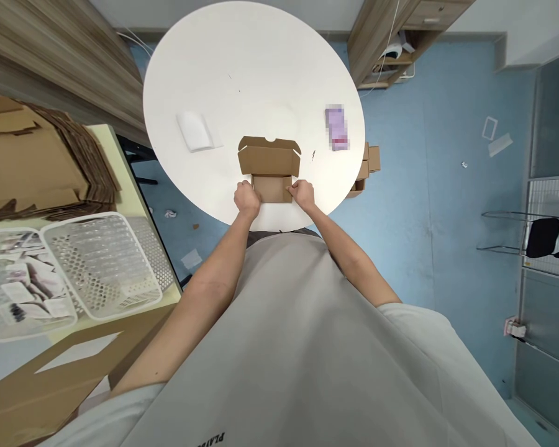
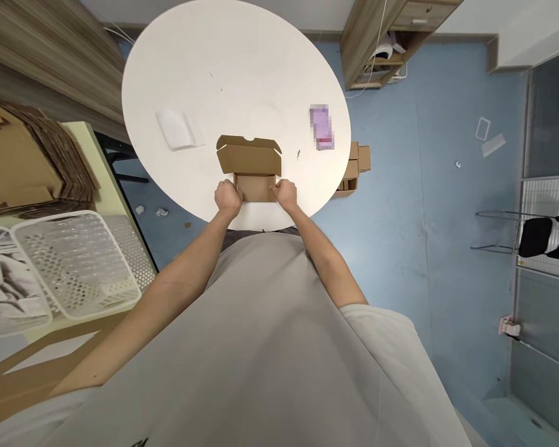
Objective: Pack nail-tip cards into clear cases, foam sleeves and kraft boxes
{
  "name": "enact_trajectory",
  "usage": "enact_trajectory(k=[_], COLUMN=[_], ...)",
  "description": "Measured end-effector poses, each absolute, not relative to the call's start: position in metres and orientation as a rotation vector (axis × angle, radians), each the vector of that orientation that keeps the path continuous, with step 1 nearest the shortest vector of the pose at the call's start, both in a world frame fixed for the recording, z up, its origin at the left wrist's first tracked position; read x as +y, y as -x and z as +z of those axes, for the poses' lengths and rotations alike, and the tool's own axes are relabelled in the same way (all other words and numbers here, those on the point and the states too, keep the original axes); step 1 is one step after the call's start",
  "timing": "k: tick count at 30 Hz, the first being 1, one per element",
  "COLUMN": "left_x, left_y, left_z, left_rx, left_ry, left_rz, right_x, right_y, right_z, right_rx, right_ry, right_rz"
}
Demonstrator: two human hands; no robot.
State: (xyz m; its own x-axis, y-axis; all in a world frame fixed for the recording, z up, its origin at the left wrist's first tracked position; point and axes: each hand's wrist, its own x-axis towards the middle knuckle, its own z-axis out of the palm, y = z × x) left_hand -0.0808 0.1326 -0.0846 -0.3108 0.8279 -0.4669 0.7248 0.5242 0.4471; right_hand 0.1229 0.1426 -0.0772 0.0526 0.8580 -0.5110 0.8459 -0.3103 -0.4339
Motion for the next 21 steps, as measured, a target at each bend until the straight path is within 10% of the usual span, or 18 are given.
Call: enact_trajectory(k=[21], left_x=[0.107], left_y=[0.094], left_z=[-0.069], left_rx=[2.061], left_ry=[-1.284], left_rz=[0.141], right_x=[0.133], right_y=[-0.120], right_z=[-0.059], right_rx=[-1.898], right_ry=[2.422], right_rz=[1.115])
